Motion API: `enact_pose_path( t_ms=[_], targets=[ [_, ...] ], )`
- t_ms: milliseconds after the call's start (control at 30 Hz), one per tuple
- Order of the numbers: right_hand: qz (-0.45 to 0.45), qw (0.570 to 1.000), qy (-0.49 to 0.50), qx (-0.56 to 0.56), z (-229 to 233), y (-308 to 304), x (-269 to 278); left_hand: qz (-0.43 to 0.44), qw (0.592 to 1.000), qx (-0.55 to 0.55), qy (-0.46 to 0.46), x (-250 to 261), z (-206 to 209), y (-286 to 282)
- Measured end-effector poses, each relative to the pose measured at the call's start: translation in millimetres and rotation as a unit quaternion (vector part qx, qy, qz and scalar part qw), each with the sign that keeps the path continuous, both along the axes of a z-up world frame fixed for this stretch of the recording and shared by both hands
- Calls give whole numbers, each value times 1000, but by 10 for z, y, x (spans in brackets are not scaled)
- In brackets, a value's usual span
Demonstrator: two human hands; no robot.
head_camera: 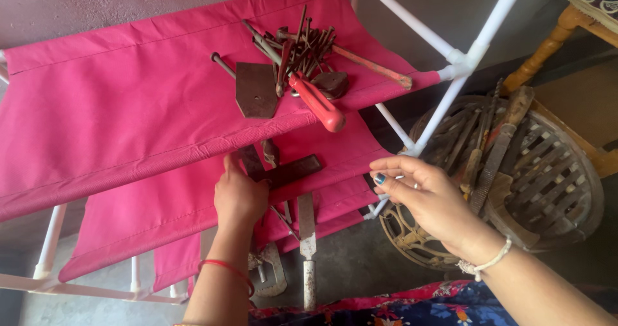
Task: The person transfers various metal tools from a pink fabric shelf into a wicker basket. They handle items one by one, including files, chisels, and a screwdriver, placing them into the basket on the floor.
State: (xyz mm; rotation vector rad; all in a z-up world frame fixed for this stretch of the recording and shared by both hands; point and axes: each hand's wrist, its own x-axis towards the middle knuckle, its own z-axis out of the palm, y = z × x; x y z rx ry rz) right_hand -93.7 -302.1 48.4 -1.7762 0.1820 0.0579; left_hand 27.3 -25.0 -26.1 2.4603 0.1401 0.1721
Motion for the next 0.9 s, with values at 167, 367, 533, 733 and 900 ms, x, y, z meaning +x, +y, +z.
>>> enact_pose_path(
  t_ms=[167,367,533,733,900],
  targets=[
    [-9,1000,4,-18,-2,-20,-5,60,983,-148,90,71,71,41],
    [-10,1000,-3,-12,12,-80,-79,33,778,-584,230,44,161,135],
    [-5,998,16,-63,43,-75,-181,-35,757,-605,244,-122,265,254],
    [41,990,-49,-128,56,47,-305,-161,719,-578,349,-594,515,169],
    [186,969,130,-93,92,-46,-443,-250,718,-504,410,-1001,664,-9]
  ],
)
